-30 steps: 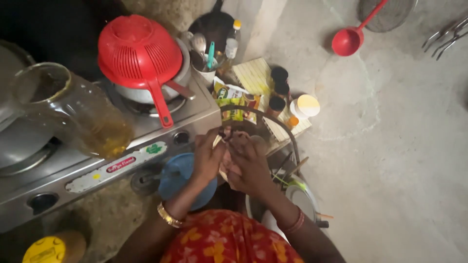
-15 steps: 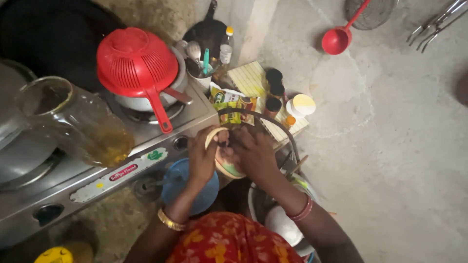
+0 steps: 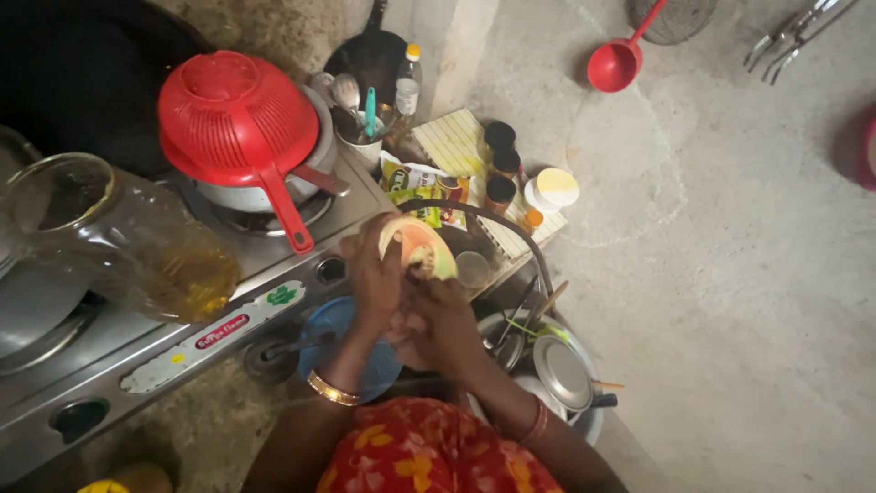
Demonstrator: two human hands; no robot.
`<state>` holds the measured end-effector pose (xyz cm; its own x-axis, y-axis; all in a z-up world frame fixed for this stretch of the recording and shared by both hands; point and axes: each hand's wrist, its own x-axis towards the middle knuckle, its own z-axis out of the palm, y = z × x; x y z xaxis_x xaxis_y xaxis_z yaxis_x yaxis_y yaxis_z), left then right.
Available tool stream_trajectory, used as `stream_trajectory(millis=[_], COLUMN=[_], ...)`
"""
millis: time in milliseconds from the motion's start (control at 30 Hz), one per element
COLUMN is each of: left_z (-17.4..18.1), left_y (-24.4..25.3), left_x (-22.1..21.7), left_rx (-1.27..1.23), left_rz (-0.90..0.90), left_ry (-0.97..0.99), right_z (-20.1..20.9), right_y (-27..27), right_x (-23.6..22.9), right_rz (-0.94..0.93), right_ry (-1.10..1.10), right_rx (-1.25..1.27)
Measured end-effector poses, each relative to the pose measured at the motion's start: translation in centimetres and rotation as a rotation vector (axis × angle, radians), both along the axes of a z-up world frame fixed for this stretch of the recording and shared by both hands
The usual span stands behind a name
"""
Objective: Organizing and tidying various food containers and kitchen utensils on a counter.
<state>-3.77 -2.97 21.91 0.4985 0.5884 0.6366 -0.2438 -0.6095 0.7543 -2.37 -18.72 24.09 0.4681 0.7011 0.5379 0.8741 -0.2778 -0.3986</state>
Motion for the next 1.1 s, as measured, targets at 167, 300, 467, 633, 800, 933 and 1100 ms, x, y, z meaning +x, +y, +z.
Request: stream_trajectory(millis=[167, 300, 467, 633, 800, 933, 1100], left_z=[-1.9, -0.1, 0.1, -0.4, 2.6, 2.9, 4.7], left_y=[1.0, 2.2, 1.7, 0.3, -1.4, -2.7, -4.1], left_x=[1.7, 1.0, 0.6, -0.6, -2.6, -3.6, -4.4], left_rx=[-0.064, -0.118, -0.339, -0.145, -0.151, -0.107, 0.057], left_rz=[-0.161, -0.223, -0.404, -0.328, -0.443, -0.478, -0.387], left_ry=[0.037, 0.074, 0.021, 0.146, 0.028, 0.003, 0.012], right_z=[2.0, 3.0, 1.7, -0.6, 2.5, 3.0, 5.0], right_y=[-0.4, -4.2, -8.5, -6.5, -1.4, -1.0, -2.7], right_x=[0.7, 2.5, 3.5, 1.0, -2.7, -2.1, 0.4], right_rz=[0.015, 0.063, -0.175, -0.078, -0.139, -0.246, -0.089], right_ry=[0.011, -0.050, -0.062, 0.234, 0.039, 0.040, -0.001], right_rx=[0.038, -0.055, 0.013, 0.528, 0.252, 0.253, 0.360])
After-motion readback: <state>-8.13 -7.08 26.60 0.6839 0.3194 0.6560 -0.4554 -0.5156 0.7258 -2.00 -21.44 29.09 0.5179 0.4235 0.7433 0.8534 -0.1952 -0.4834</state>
